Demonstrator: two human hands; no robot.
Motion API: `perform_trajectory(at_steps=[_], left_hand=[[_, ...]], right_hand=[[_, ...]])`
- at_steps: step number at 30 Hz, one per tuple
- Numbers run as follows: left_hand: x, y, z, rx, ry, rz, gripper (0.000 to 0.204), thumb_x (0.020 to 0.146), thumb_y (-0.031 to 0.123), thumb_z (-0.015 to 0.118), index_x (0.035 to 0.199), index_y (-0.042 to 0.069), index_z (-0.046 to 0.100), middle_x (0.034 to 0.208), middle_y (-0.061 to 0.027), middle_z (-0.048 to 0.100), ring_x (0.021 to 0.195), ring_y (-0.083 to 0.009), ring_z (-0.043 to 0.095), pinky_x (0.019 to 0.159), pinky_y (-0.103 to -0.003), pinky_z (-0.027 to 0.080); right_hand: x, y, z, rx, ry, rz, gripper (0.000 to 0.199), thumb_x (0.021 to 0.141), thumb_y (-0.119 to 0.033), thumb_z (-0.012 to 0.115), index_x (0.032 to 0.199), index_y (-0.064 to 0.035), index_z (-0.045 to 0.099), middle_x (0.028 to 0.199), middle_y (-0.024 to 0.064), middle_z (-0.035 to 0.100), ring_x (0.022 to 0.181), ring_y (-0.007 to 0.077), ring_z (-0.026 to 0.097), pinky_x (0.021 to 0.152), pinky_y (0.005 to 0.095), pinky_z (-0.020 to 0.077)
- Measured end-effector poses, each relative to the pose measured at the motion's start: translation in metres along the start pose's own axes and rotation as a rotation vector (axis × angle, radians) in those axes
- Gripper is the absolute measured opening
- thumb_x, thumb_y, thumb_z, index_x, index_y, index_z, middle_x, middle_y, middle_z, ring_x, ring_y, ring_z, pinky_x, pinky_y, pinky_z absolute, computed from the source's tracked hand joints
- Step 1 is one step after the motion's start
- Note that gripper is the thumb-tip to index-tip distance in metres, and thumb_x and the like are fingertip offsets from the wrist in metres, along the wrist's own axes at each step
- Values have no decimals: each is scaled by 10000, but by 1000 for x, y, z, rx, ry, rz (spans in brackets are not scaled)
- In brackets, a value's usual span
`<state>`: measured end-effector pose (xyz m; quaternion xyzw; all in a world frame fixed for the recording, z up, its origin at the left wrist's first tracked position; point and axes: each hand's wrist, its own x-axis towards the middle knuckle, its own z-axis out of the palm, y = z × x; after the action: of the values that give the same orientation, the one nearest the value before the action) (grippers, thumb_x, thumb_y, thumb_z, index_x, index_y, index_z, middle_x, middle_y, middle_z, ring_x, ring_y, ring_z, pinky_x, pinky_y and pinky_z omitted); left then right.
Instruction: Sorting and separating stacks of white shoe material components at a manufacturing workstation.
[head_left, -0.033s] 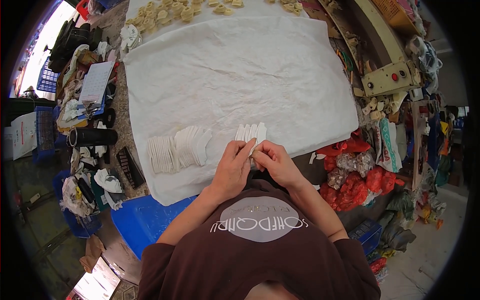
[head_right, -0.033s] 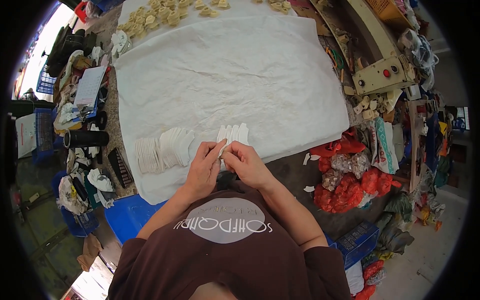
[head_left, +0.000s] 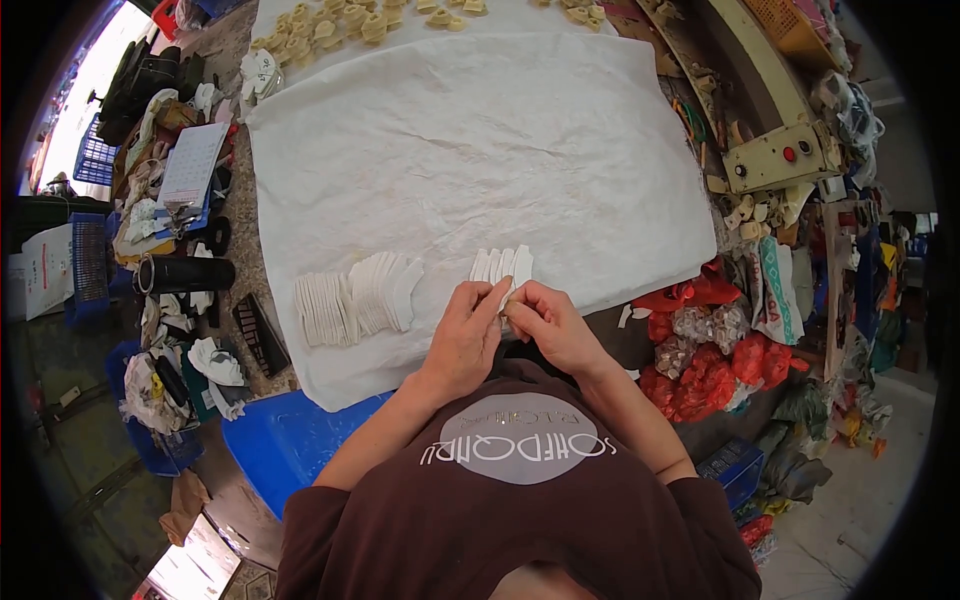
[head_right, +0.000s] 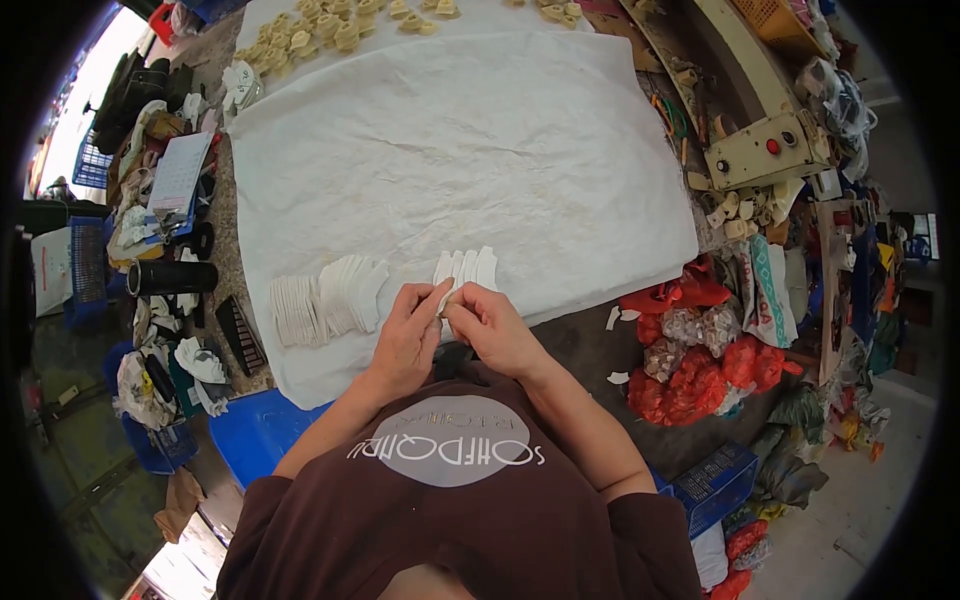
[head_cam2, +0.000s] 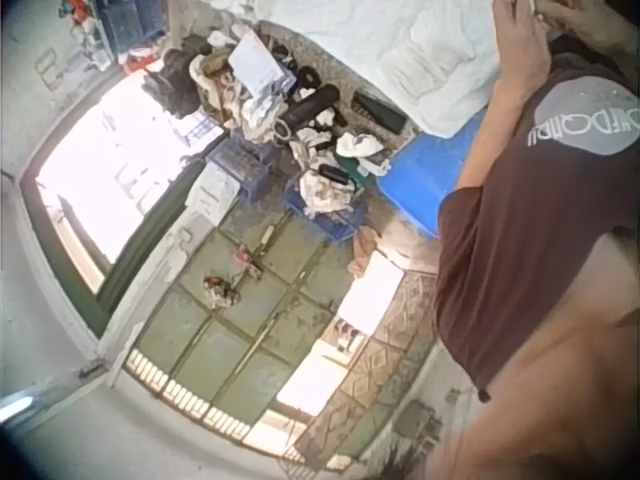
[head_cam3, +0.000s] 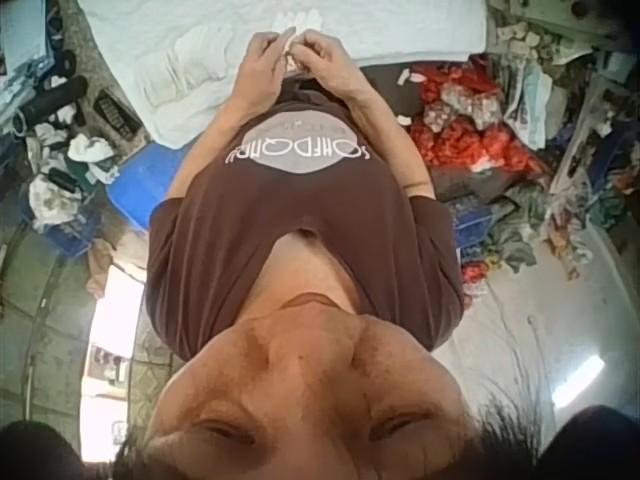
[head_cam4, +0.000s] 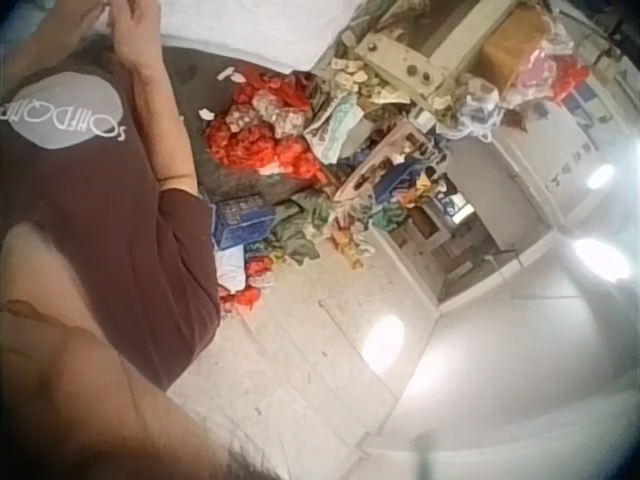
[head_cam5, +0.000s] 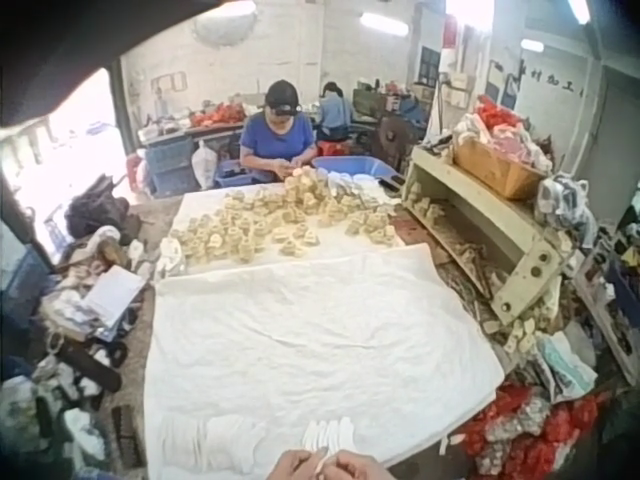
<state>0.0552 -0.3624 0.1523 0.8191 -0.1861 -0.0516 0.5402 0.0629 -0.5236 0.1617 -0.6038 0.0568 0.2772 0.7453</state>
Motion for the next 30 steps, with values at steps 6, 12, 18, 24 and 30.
perform_trajectory(at_steps=[6, 12, 18, 24, 30], left_hand=[[-1, -2, 1, -40, -37, -24, 405, 797, -42, 483, 1201, -9, 483, 989, -171, 486, 892, -301, 509, 768, -351, 440], [0, -5, 1, -162, -24, -87, 320, 849, 11, 455, 1162, -8, 522, 951, -160, 526, 836, -286, 548, 739, -332, 449], [3, -3, 0, -264, -30, -257, 257, 882, 78, 446, 1078, -21, 579, 866, -148, 549, 780, -245, 555, 718, -295, 442], [-1, -14, 8, -536, 23, -437, 244, 898, 117, 444, 1008, -31, 604, 825, -31, 563, 783, -99, 502, 720, -238, 399], [-3, -27, 14, -681, 52, -608, 242, 901, 132, 449, 962, -32, 617, 806, -27, 569, 766, -89, 509, 707, -222, 406]], right_hand=[[1, 4, 0, -94, 19, -37, 137, 881, -125, 529, 796, -18, 529, 661, -48, 465, 597, 24, 385, 504, 195, 312], [1, 13, 2, -175, 76, -81, 129, 870, -124, 538, 832, -2, 556, 673, -31, 501, 600, 34, 405, 508, 204, 331], [1, 13, 8, -403, 151, -201, 140, 840, -120, 545, 839, 21, 552, 665, 58, 560, 585, 85, 455, 517, 249, 385], [0, 14, 10, -506, 180, -242, 122, 815, -101, 543, 829, 20, 552, 657, 87, 567, 555, 108, 472, 499, 264, 391], [3, 22, 7, -478, 117, -315, 79, 792, -73, 538, 792, 6, 530, 656, 99, 556, 532, 178, 478, 580, 304, 419]])
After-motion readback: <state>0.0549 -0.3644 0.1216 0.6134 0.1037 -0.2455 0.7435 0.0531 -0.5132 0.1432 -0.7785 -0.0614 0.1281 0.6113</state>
